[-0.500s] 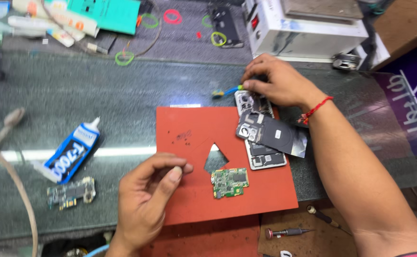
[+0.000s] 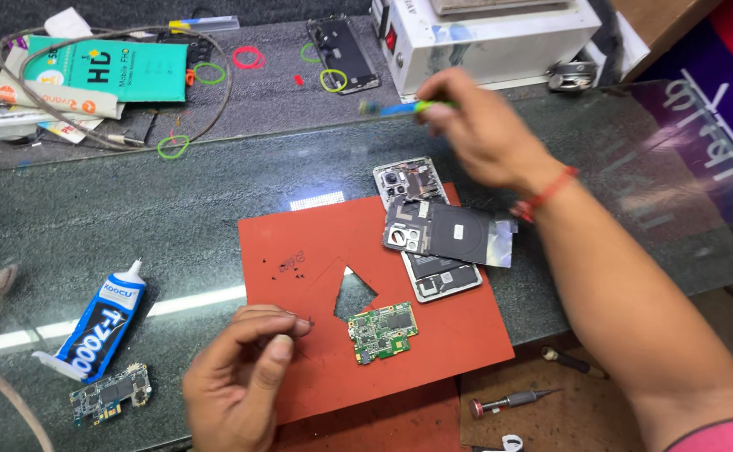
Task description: The person cleans a mobile phone circuit board using a small brush, turning the board over by hand to scrub both sides.
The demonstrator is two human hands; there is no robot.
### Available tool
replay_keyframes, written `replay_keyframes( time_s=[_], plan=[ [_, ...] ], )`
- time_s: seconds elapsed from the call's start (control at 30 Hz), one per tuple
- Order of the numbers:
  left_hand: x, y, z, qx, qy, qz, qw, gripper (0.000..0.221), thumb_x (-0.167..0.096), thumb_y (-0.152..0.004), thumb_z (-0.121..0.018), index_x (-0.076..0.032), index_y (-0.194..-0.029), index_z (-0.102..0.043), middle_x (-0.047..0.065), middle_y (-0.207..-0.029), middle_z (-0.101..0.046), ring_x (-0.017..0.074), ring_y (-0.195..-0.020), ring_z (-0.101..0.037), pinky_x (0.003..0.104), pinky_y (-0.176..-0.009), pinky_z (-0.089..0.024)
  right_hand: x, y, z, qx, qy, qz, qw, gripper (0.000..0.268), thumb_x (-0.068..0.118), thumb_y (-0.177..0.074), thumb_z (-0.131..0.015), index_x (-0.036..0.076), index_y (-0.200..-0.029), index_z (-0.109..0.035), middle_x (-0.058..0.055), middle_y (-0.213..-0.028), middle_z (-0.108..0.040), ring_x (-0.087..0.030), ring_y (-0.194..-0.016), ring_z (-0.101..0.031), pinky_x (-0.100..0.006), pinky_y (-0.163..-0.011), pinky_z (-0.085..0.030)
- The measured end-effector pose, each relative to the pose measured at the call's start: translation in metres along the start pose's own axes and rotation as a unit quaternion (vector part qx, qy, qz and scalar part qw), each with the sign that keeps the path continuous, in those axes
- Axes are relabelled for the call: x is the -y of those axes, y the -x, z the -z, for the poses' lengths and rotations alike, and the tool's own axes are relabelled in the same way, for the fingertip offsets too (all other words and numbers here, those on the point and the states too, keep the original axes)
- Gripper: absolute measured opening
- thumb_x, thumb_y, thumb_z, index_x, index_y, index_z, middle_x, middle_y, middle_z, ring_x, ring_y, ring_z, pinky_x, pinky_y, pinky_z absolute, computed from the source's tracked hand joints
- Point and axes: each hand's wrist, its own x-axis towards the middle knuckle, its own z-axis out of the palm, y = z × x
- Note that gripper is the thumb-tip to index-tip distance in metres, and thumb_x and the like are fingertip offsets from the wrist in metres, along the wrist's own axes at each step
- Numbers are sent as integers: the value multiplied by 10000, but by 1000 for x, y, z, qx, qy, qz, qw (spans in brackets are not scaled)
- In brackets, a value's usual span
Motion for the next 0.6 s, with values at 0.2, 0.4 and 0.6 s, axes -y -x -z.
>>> replay_keyframes(
  time_s=[0.2,0.4,0.6],
  plan=[
    [-20,-5,-31,30,-357,-204,911,397,-240,-799,-819,-21,-1103,-689,126,-1098,-711,312,-1056,-646,394,-947,-526,62,129,5,-29,-71,-12,997,225,81,-991,-555,17,-1134,-716,-38,-937,-612,-121,-818,-564,-267,-729,-456],
    [-32,-10,-42,133,-429,-200,871,561,-293,-750,-847,-23,-1213,-684,92,-1129,-707,295,-1086,-646,449,-897,-518,80,202,-51,-46,30,13,998,223,79,-875,-718,18,-1090,-716,-72,-851,-724,-152,-733,-729,-282,-632,-562],
    [-31,-6,-34,179,-384,-201,883,493,-292,-773,-849,-45,-1173,-701,71,-1085,-713,279,-1053,-655,429,-863,-525,61,212,-54,-76,34,11,996,238,26,-863,-728,-11,-1095,-690,-88,-859,-728,-179,-713,-725,-268,-643,-549]
  ],
)
